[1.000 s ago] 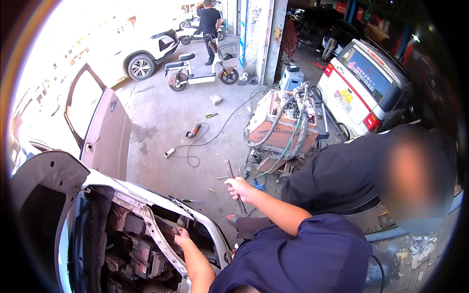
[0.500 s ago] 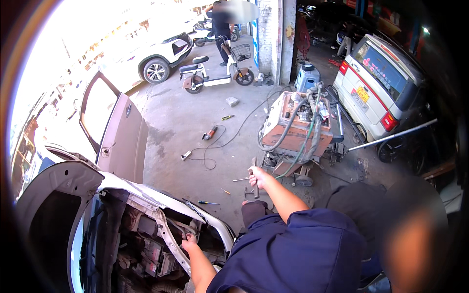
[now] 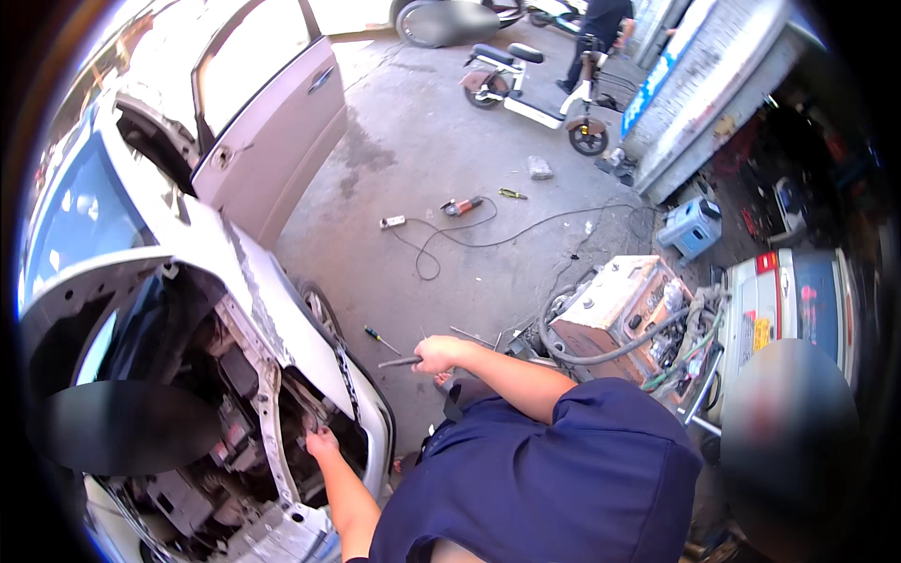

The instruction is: The person repairs a damaged white car bumper using a variety of tools. They use a hammer to adjust the bumper's position, an angle grinder to smooth the surface, a screwdriver to scrape away material, and a heat gun to treat the plastic.

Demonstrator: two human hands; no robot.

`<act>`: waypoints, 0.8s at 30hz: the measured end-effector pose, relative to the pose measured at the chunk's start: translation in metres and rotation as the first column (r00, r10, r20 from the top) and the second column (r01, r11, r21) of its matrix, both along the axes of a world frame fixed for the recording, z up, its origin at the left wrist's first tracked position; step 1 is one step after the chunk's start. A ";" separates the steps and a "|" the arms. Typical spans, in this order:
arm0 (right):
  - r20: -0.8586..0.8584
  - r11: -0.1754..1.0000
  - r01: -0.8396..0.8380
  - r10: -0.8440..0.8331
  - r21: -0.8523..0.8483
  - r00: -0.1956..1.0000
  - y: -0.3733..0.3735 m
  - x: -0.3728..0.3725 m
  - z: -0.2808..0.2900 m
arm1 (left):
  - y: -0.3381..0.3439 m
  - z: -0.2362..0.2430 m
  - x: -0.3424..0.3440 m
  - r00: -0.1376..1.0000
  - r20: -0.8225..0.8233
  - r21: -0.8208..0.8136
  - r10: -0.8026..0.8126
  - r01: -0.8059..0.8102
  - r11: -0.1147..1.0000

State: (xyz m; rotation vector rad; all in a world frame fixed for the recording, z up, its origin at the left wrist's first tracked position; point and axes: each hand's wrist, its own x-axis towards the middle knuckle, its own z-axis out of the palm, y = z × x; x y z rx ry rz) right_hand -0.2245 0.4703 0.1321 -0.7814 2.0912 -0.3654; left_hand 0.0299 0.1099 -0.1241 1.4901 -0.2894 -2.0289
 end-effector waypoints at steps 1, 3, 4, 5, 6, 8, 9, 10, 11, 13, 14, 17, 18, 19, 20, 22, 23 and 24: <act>-0.009 1.000 -0.005 0.005 0.025 1.000 0.008 -0.011 -0.007 | 0.014 0.006 -0.008 0.989 0.145 0.006 0.028 -0.029 1.000; -0.015 0.995 -0.074 0.075 0.061 0.997 0.015 -0.035 -0.022 | 0.030 0.023 -0.011 0.968 0.194 -0.234 -0.162 0.206 0.950; -0.073 0.997 -0.072 0.073 0.009 0.995 0.016 -0.040 -0.027 | 0.033 0.032 -0.019 0.973 0.194 -0.262 -0.126 0.175 0.949; -0.043 0.998 -0.055 0.056 0.022 0.998 0.016 -0.047 -0.027 | 0.033 0.042 -0.026 0.976 0.202 -0.285 -0.078 0.134 0.949; -0.050 0.999 -0.001 0.003 0.039 0.999 0.018 -0.051 -0.034 | 0.035 0.049 -0.032 0.973 0.229 -0.308 -0.035 0.107 0.945; -0.009 0.999 0.002 -0.001 0.039 1.000 0.014 -0.048 -0.042 | 0.030 0.072 -0.036 0.902 0.430 -0.410 0.032 0.164 0.897; -0.052 0.998 -0.012 0.015 0.058 0.999 0.013 -0.047 -0.042 | 0.034 0.077 -0.048 0.838 0.541 -0.436 0.068 0.210 0.875; -0.017 0.999 -0.039 0.040 0.014 0.999 -0.005 -0.032 -0.047 | 0.008 0.043 -0.007 0.701 0.708 -0.473 0.088 0.377 0.796; -0.015 0.998 -0.044 0.045 0.047 0.999 -0.008 -0.031 -0.045 | 0.005 0.032 -0.005 0.612 0.791 -0.405 0.013 0.508 0.760; -0.069 0.993 -0.017 0.025 0.117 0.997 0.001 -0.043 -0.037 | 0.025 0.062 -0.054 0.571 0.814 -0.376 -0.108 0.658 0.652; -0.069 0.992 -0.017 0.025 0.121 0.997 -0.006 -0.039 -0.036 | 0.020 0.061 -0.050 0.542 0.826 -0.351 -0.152 0.707 0.614; -0.077 0.985 0.000 0.013 0.175 0.997 -0.020 -0.034 -0.029 | 0.005 0.068 -0.060 0.559 0.774 -0.326 -0.297 0.755 0.569; -0.064 0.983 0.007 0.004 0.181 0.998 -0.025 -0.032 -0.029 | -0.001 0.062 -0.061 0.559 0.770 -0.337 -0.307 0.766 0.547; -0.050 0.982 0.015 -0.006 0.187 0.999 -0.031 -0.028 -0.030 | -0.008 0.058 -0.061 0.558 0.767 -0.349 -0.316 0.777 0.524; -0.037 0.981 0.023 -0.016 0.192 0.999 -0.035 -0.027 -0.032 | -0.015 0.051 -0.063 0.544 0.771 -0.358 -0.332 0.801 0.480; -0.014 0.968 -0.008 0.012 0.251 1.000 -0.043 -0.025 -0.041 | -0.031 0.040 -0.067 0.513 0.780 -0.376 -0.357 0.841 0.388; -0.019 0.957 -0.003 0.009 0.289 1.000 -0.045 -0.025 -0.038 | -0.029 0.056 -0.082 0.540 0.700 -0.356 -0.468 0.832 0.426; 0.000 0.954 -0.020 0.021 0.301 1.000 -0.058 -0.018 -0.035 | -0.042 0.052 -0.080 0.528 0.763 -0.401 -0.372 0.839 0.369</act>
